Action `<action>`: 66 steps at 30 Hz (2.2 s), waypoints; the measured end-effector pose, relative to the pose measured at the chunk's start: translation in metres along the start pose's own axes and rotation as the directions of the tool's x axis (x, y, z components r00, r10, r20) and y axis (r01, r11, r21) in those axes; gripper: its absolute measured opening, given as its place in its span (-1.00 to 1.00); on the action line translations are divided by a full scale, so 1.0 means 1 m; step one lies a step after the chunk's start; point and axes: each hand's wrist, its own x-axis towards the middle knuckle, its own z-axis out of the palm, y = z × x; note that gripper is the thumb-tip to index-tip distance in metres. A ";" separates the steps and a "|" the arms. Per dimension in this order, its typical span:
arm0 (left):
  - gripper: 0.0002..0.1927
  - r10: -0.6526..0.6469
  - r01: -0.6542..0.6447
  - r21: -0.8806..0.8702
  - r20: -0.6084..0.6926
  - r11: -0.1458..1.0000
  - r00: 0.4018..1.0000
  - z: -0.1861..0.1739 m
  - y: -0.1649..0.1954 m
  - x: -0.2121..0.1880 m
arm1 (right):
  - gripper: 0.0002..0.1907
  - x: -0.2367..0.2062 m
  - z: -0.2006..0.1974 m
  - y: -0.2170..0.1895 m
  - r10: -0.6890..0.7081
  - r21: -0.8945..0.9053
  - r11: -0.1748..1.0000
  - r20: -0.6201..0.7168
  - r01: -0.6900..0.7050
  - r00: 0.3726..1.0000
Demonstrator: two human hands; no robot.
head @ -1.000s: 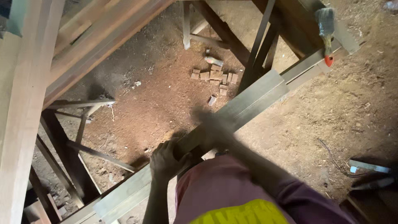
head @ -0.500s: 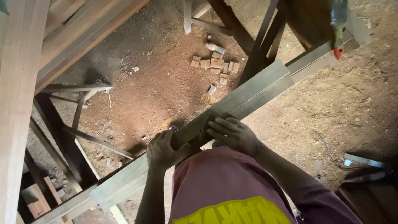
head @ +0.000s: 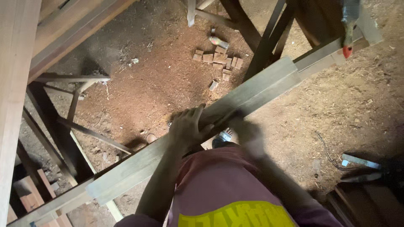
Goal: The person sands a wooden frame by hand using a piece of sandpaper, rubbing it along the edges and corners of the wood.
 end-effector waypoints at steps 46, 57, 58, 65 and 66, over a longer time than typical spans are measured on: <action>-0.56 -0.043 0.044 -0.001 -0.120 0.999 0.992 0.029 0.001 0.006 | -0.34 -0.002 0.004 0.157 0.183 0.117 0.966 0.330 -0.233 0.926; -0.46 -0.014 0.017 0.028 -0.073 0.999 0.997 0.033 -0.008 0.009 | -0.50 0.017 -0.007 0.158 0.228 0.193 0.917 0.462 -0.349 0.857; -0.46 -0.013 0.015 0.038 -0.069 0.999 0.998 0.034 -0.008 0.009 | -0.37 0.011 -0.015 0.154 0.133 0.155 0.976 0.121 -0.151 0.984; -0.45 -0.023 0.025 0.052 -0.030 0.998 0.999 0.023 -0.002 0.015 | -0.60 -0.013 -0.014 0.123 -0.116 0.081 0.989 -0.064 0.121 0.991; -0.45 -0.070 0.069 0.065 0.012 0.996 0.997 0.024 -0.002 0.016 | -0.60 0.014 0.006 0.149 -0.107 0.085 0.990 -0.055 0.111 0.993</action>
